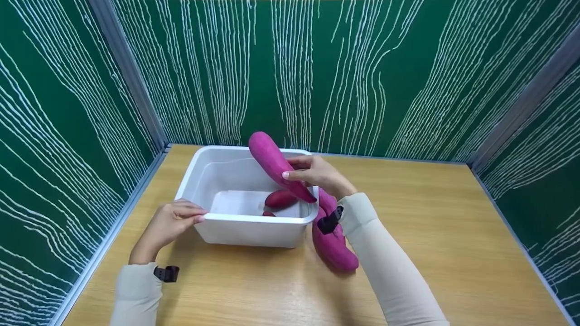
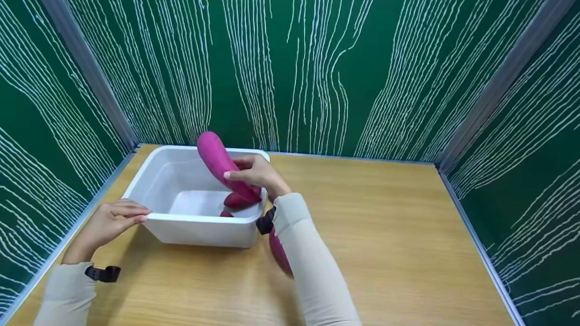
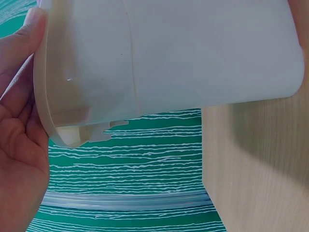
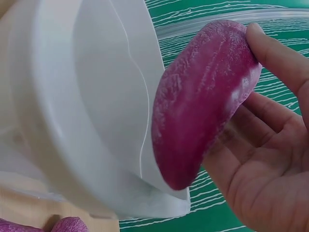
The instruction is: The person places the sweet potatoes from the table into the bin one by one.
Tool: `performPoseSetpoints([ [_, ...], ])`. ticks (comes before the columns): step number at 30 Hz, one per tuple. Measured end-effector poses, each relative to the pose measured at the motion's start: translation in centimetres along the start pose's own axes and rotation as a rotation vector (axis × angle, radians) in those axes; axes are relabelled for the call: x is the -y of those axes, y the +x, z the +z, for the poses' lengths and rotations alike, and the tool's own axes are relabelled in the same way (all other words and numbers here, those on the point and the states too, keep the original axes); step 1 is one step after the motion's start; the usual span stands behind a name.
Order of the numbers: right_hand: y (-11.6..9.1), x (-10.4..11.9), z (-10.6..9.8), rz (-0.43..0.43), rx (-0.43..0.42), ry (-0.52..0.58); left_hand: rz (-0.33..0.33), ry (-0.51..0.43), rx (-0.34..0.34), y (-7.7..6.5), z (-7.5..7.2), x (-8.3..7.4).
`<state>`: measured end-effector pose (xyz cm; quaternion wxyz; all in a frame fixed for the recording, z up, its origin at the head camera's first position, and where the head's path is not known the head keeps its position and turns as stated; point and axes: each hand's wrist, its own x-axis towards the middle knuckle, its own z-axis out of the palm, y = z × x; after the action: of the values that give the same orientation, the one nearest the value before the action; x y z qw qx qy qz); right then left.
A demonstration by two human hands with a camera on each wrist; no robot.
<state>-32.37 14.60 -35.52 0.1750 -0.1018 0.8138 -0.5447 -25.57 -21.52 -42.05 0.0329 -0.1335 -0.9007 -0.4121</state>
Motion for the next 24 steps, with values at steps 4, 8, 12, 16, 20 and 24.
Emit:
performPoseSetpoints([
  [4, 0.02, -0.01, 0.15, -0.003, 0.005, 0.011, 0.014, 0.000, -0.007, -0.07, 0.00, -0.04],
  [8, 0.04, 0.02, 0.24, -0.004, 0.011, 0.012, 0.039, 0.001, -0.017, -0.17, 0.01, -0.09],
  [12, 0.12, 0.03, 0.35, -0.004, 0.009, 0.002, 0.045, -0.004, -0.016, -0.18, 0.02, -0.08],
  [16, 0.11, -0.02, 0.42, -0.020, 0.011, -0.003, 0.052, -0.005, -0.014, -0.11, 0.02, -0.07],
  [20, -0.13, -0.03, 0.41, -0.047, 0.027, 0.042, 0.057, 0.008, -0.014, -0.09, -0.02, -0.04],
  [24, -0.45, 0.01, 0.28, -0.062, 0.031, 0.054, 0.060, 0.006, -0.017, -0.06, -0.08, 0.00],
])
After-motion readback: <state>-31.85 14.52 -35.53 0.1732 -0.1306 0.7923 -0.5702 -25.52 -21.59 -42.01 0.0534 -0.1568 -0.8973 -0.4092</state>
